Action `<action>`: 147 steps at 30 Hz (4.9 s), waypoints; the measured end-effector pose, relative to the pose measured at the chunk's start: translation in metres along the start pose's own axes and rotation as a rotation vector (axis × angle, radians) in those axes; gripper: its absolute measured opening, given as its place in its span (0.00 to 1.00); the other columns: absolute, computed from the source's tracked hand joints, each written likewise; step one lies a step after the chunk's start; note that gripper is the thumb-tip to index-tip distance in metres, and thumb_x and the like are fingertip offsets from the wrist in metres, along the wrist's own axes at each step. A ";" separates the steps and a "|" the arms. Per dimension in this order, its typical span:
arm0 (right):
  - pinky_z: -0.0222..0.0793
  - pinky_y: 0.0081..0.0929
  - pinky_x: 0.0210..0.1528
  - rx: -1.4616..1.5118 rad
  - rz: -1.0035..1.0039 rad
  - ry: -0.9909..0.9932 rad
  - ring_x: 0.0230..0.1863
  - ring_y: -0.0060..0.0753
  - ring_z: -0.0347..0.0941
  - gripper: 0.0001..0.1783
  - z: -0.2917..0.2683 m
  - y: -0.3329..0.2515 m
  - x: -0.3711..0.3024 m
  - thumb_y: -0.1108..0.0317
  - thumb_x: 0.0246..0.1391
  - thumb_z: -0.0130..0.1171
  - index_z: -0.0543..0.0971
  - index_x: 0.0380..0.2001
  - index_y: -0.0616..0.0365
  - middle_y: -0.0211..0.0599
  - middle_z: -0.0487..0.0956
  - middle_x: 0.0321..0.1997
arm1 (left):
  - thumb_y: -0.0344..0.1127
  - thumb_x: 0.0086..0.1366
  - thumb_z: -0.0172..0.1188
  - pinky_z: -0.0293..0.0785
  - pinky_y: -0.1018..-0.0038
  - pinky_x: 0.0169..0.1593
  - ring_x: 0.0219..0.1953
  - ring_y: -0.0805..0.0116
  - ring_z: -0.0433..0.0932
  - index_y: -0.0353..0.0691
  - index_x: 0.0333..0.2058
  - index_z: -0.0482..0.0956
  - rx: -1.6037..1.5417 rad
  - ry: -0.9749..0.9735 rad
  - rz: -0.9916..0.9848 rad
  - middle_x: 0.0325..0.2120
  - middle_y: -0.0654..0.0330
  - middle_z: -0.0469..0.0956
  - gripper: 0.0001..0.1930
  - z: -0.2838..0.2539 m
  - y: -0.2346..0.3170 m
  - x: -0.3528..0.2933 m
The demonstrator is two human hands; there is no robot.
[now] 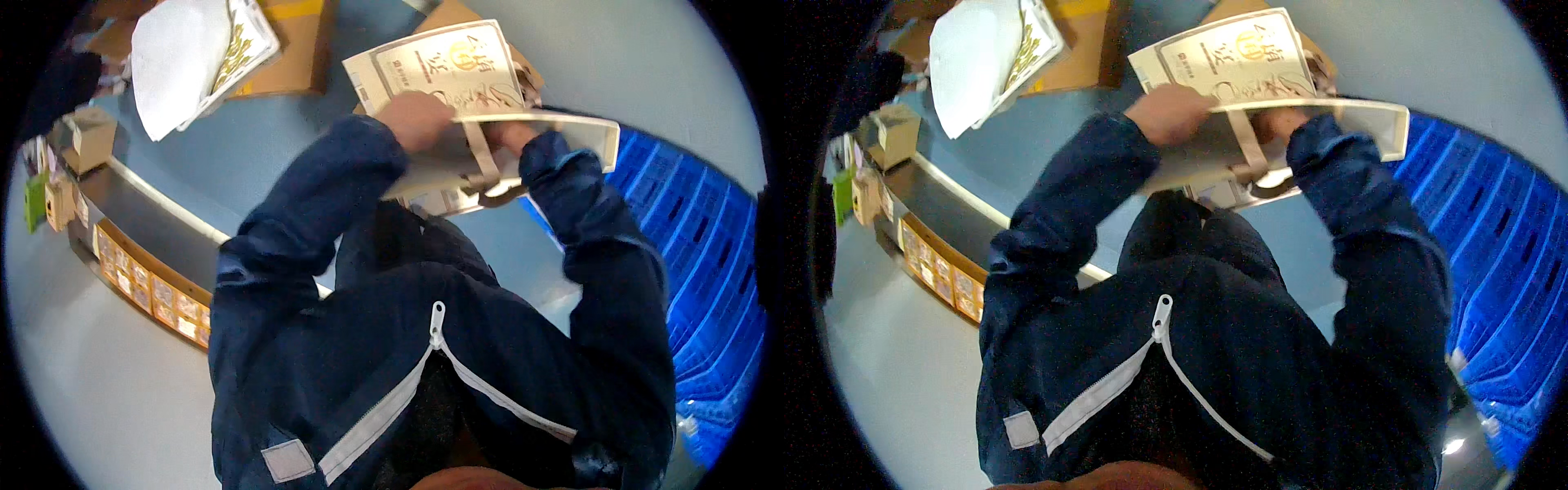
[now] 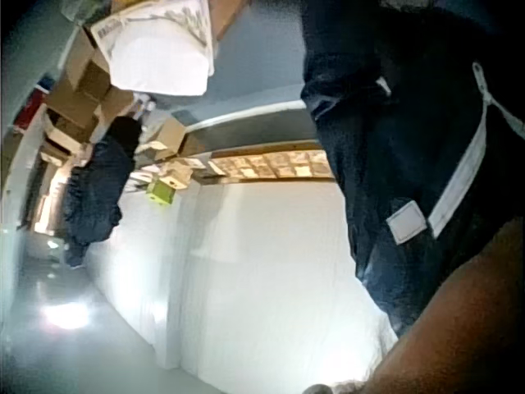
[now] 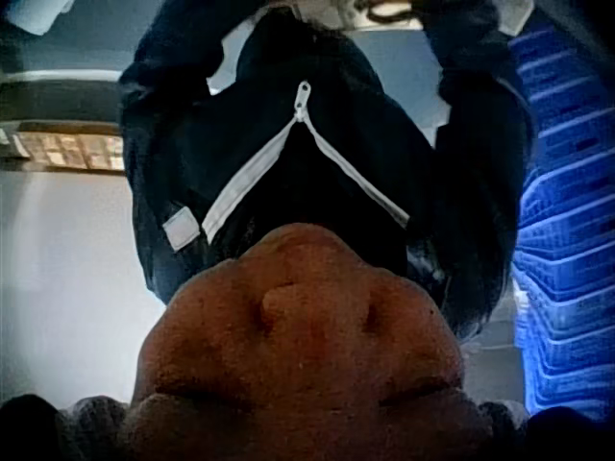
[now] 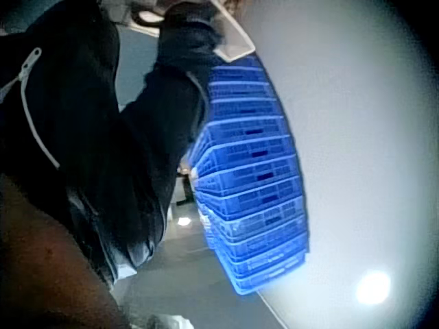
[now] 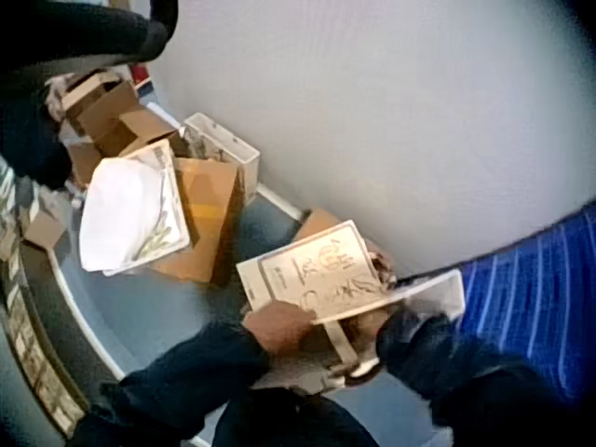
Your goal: The person assembles flat-packed cardboard boxes by folding and interlocking the flaps. They handle multiple boxes, open them, and place them into larger shipping cartons. The task is performed by hand without tools.
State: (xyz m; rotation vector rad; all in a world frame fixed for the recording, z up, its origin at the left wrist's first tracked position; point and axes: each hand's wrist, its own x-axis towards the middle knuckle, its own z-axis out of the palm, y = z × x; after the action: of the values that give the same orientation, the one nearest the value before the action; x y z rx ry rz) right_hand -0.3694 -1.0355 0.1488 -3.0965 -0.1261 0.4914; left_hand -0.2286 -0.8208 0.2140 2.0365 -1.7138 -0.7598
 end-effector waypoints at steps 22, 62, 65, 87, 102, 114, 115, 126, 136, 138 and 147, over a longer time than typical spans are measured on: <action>0.61 0.33 0.51 0.020 0.134 -0.778 0.49 0.48 0.67 0.22 0.254 0.035 0.037 0.63 0.45 0.52 0.72 0.46 0.57 0.47 0.73 0.48 | 0.36 0.45 0.57 0.70 0.59 0.26 0.24 0.58 0.77 0.43 0.22 0.81 -0.269 0.290 -0.289 0.20 0.58 0.78 0.07 0.070 0.012 0.000; 0.63 0.37 0.49 0.579 -0.751 0.300 0.48 0.48 0.67 0.24 -0.187 -0.663 0.130 0.70 0.42 0.56 0.70 0.47 0.60 0.44 0.73 0.44 | 0.31 0.55 0.47 0.70 0.55 0.36 0.31 0.46 0.75 0.40 0.33 0.76 -0.050 0.713 -1.281 0.24 0.45 0.75 0.09 0.043 -0.047 -0.764; 0.66 0.31 0.44 0.851 -0.411 0.090 0.44 0.42 0.71 0.24 -0.181 -0.673 0.187 0.67 0.47 0.56 0.69 0.49 0.61 0.41 0.74 0.44 | 0.33 0.57 0.47 0.69 0.55 0.35 0.31 0.45 0.75 0.40 0.34 0.75 -0.003 0.783 -1.335 0.24 0.45 0.75 0.09 0.023 -0.087 -0.787; 0.67 0.23 0.38 1.066 -0.604 -0.536 0.31 0.23 0.71 0.14 -0.388 -0.876 0.634 0.63 0.51 0.50 0.76 0.35 0.62 0.34 0.77 0.28 | 0.34 0.57 0.49 0.70 0.55 0.35 0.30 0.46 0.76 0.40 0.34 0.74 -0.081 0.923 -1.501 0.24 0.46 0.76 0.09 -0.118 -0.399 -0.915; 0.69 0.31 0.40 0.677 -0.206 -0.311 0.38 0.43 0.76 0.35 -0.212 -0.974 0.736 0.51 0.48 0.54 0.63 0.53 0.65 0.50 0.77 0.39 | 0.35 0.58 0.47 0.70 0.55 0.34 0.30 0.46 0.75 0.40 0.30 0.75 -0.473 1.017 -1.566 0.23 0.47 0.76 0.09 -0.084 -0.595 -0.927; 0.72 0.36 0.32 0.575 -0.228 -0.605 0.30 0.47 0.75 0.26 -0.019 -1.047 0.877 0.61 0.44 0.47 0.66 0.46 0.68 0.54 0.76 0.33 | 0.37 0.59 0.48 0.71 0.54 0.35 0.30 0.45 0.76 0.42 0.34 0.74 -0.599 1.143 -1.792 0.24 0.47 0.76 0.10 -0.035 -0.717 -0.914; 0.74 0.33 0.27 0.549 -0.270 -0.616 0.25 0.43 0.77 0.25 -0.010 -1.056 0.885 0.62 0.45 0.47 0.66 0.45 0.68 0.53 0.76 0.31 | 0.37 0.59 0.48 0.71 0.54 0.35 0.30 0.45 0.76 0.42 0.35 0.74 -0.615 1.164 -1.813 0.25 0.46 0.76 0.10 -0.026 -0.727 -0.917; 0.68 0.40 0.43 0.697 -0.220 -0.920 0.40 0.54 0.74 0.41 0.059 -1.139 0.919 0.54 0.43 0.52 0.52 0.58 0.61 0.58 0.75 0.38 | 0.39 0.55 0.52 0.70 0.57 0.36 0.31 0.45 0.75 0.41 0.41 0.75 -0.690 1.114 -1.950 0.26 0.44 0.76 0.16 0.094 -0.820 -0.962; 0.64 0.38 0.49 0.640 -0.182 -0.689 0.49 0.55 0.69 0.39 -0.001 -1.022 0.856 0.52 0.48 0.52 0.53 0.60 0.55 0.55 0.71 0.49 | 0.35 0.49 0.59 0.70 0.59 0.44 0.40 0.47 0.74 0.38 0.47 0.70 -0.734 0.820 -1.815 0.37 0.47 0.76 0.23 0.070 -0.812 -0.963; 0.65 0.38 0.48 0.638 -0.187 -0.645 0.46 0.52 0.71 0.37 -0.024 -1.001 0.848 0.53 0.48 0.52 0.56 0.59 0.54 0.52 0.73 0.46 | 0.39 0.50 0.56 0.70 0.57 0.43 0.37 0.44 0.74 0.34 0.40 0.72 -0.755 0.761 -1.825 0.32 0.41 0.76 0.19 0.077 -0.814 -0.967; 0.68 0.34 0.40 0.731 0.082 -0.399 0.36 0.44 0.74 0.30 -0.079 -0.923 0.758 0.57 0.48 0.51 0.62 0.56 0.53 0.43 0.77 0.41 | 0.45 0.47 0.62 0.66 0.63 0.51 0.47 0.47 0.71 0.29 0.50 0.63 -0.702 0.692 -1.733 0.44 0.40 0.71 0.35 0.021 -0.787 -0.978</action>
State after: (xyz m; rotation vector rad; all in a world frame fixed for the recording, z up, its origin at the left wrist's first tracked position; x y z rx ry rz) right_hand 0.3010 -0.0544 0.0053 -2.2732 0.1509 0.9079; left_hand 0.2604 0.2887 -0.1114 2.2892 0.8814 -0.6681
